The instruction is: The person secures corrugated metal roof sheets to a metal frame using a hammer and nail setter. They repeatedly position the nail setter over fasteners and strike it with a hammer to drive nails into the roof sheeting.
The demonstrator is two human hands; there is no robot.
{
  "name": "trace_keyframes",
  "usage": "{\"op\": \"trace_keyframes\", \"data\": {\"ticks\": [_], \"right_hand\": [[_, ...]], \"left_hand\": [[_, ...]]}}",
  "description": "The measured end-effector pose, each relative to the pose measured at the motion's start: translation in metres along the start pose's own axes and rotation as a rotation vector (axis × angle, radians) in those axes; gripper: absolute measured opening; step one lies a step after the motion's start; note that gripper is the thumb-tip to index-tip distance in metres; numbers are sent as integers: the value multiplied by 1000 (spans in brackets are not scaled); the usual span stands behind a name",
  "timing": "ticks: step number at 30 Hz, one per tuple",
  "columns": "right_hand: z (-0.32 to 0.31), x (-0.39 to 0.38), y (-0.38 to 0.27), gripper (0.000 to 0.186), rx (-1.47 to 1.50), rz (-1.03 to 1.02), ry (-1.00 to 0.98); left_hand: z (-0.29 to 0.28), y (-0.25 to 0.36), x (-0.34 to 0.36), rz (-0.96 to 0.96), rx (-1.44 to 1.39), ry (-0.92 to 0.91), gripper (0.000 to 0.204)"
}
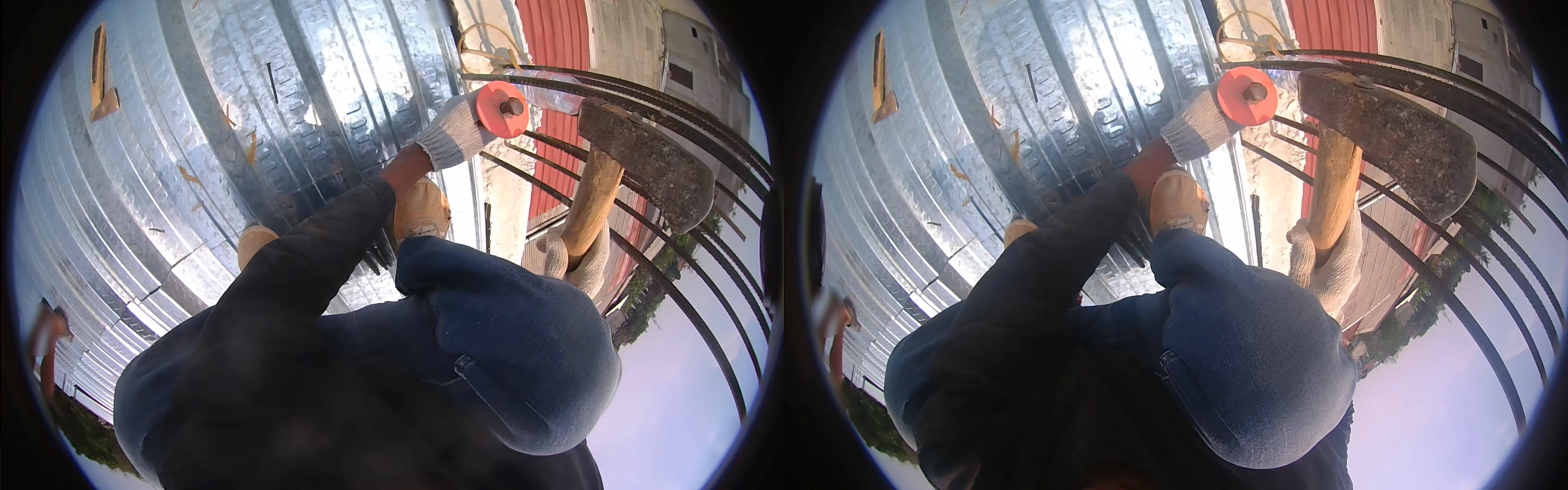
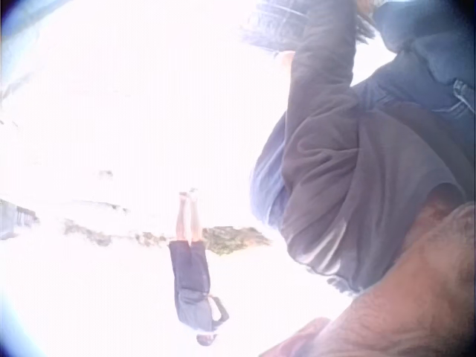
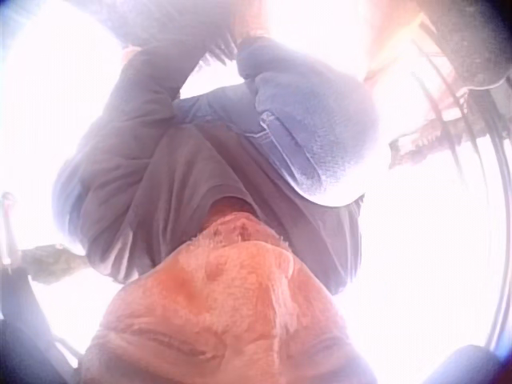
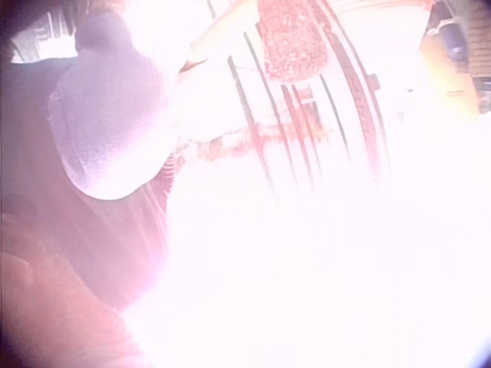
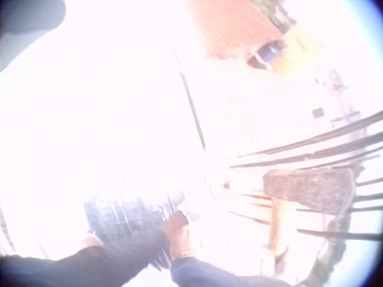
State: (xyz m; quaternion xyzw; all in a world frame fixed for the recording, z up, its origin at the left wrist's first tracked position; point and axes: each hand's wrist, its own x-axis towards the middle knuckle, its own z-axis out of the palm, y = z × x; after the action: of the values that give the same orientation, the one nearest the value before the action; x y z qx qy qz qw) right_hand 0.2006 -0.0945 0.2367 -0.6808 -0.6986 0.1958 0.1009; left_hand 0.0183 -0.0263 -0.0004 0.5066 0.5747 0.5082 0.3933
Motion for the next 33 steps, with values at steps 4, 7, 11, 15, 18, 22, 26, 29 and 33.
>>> {"op": "trace_keyframes", "data": {"ticks": [4, 7, 11, 15, 18, 22, 26, 29, 33], "right_hand": [[41, -35, 69, 68, -129, 68, -203], [83, -53, 92, 66, -241, 101, -356], [133, -54, 121, 54, 86, 29, -269], [157, -21, 98, 44, 122, 93, -389], [158, 6, 81, 42, -95, 112, -580], [146, -6, 66, 44, 113, 134, -449], [163, 1, 95, 41, -49, 127, -465], [158, 15, 87, 41, -36, 75, -469], [158, -3, 96, 49, 120, 14, -304]], "left_hand": [[-46, -12, -2, -144, -335, 169, 40], [-69, -5, 7, -114, -263, 189, 37], [-89, 4, 9, -62, -252, 193, 36], [-88, 14, -4, -172, -375, 216, 36], [-89, 5, -4, -88, -282, 192, 40], [-93, 4, -4, -58, -262, 178, 40], [-87, 6, 1, -41, -288, 166, 39], [-91, 5, -3, -40, -287, 154, 39], [-94, 5, -2, -38, -297, 150, 39]]}}
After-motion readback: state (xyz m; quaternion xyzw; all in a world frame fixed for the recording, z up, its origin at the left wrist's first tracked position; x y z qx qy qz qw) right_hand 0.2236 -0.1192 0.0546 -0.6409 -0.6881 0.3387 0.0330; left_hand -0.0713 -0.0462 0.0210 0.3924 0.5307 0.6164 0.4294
